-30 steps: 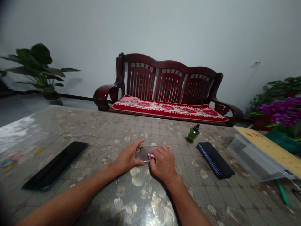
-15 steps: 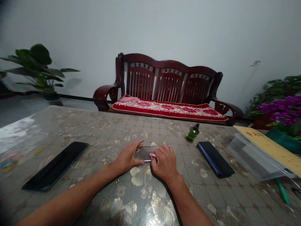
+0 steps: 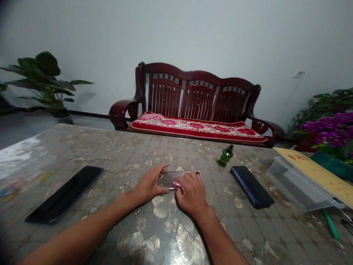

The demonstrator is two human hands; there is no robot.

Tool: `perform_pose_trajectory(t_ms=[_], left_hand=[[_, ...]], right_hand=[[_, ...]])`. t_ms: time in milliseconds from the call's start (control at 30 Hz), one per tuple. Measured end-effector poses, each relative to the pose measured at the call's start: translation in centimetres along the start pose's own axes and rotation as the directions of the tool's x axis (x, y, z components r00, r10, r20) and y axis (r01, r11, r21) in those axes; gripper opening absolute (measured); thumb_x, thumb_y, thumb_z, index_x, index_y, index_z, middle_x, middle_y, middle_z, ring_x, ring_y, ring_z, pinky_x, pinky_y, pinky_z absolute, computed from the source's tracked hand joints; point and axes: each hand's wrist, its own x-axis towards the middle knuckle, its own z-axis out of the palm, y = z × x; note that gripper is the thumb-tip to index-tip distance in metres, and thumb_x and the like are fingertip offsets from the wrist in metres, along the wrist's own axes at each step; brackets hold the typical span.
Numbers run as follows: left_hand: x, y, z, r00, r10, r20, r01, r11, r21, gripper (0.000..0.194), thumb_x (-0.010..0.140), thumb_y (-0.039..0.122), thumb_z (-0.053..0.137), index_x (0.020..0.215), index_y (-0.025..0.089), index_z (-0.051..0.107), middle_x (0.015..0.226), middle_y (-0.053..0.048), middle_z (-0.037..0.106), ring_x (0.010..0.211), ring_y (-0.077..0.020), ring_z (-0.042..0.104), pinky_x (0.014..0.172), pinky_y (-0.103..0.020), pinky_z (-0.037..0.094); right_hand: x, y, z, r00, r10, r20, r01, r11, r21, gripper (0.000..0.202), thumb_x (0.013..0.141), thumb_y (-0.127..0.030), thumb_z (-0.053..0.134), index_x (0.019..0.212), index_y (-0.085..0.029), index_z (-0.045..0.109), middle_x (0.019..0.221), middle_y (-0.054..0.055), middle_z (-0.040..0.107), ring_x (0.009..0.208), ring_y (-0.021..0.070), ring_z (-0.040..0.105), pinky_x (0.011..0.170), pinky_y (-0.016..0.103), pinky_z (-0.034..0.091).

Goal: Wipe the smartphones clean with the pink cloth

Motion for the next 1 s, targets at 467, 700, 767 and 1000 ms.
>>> perform_pose_trajectory(t_ms=[467,700,767,1000], left_hand=[[0.0,-0.1,0.0,1.0,0.005,-0.006,-0.005,1.0,-0.004,0.092,0.061,0.02,0.088,0.143,0.019,0.047,0.122,-0.012,0.068,0.117,-0.0337,0.06,0.1,-0.046,0.048],[0.0,-0.1,0.0,1.0,0.01,-0.01,-0.01,1.0,0.013,0.091,0.061,0.021,0.088,0.143,0.022,0.047,0.122,-0.011,0.068,0.116,-0.0329,0.061,0.099,-0.045,0.048],[0.0,0.0,-0.1,1.0,0.003,-0.009,-0.003,1.0,0.017,0.091,0.061,0.021,0.088,0.142,0.022,0.048,0.122,-0.011,0.068,0.116,-0.0334,0.061,0.098,-0.045,0.048],[-0.1,0.2,-0.2,1.0,0.001,0.001,-0.001,1.0,0.019,0.09,0.062,0.019,0.088,0.142,0.02,0.047,0.122,-0.012,0.068,0.118,-0.0335,0.06,0.098,-0.045,0.049]], right_hand=[[-0.2,1.2,-0.4,0.999,0.013,-0.03,-0.015,0.997,-0.07,0.009,0.083,-0.015,0.06,0.078,-0.022,0.064,0.079,0.003,0.062,0.084,0.0212,0.05,0.076,0.033,0.03],[-0.3,2.9,-0.7,0.992,0.103,-0.071,-0.115,0.976,-0.183,0.011,0.083,-0.015,0.059,0.077,-0.022,0.065,0.078,0.004,0.064,0.083,0.0228,0.05,0.075,0.034,0.03],[-0.3,3.4,-0.7,0.984,0.148,-0.097,-0.167,0.959,-0.229,0.011,0.084,-0.016,0.058,0.076,-0.022,0.064,0.077,0.005,0.063,0.082,0.0233,0.049,0.074,0.034,0.03],[-0.4,3.0,-0.7,0.995,0.091,-0.045,-0.095,0.99,-0.105,0.012,0.085,-0.014,0.058,0.08,-0.022,0.065,0.08,0.004,0.064,0.084,0.0219,0.051,0.076,0.033,0.031]])
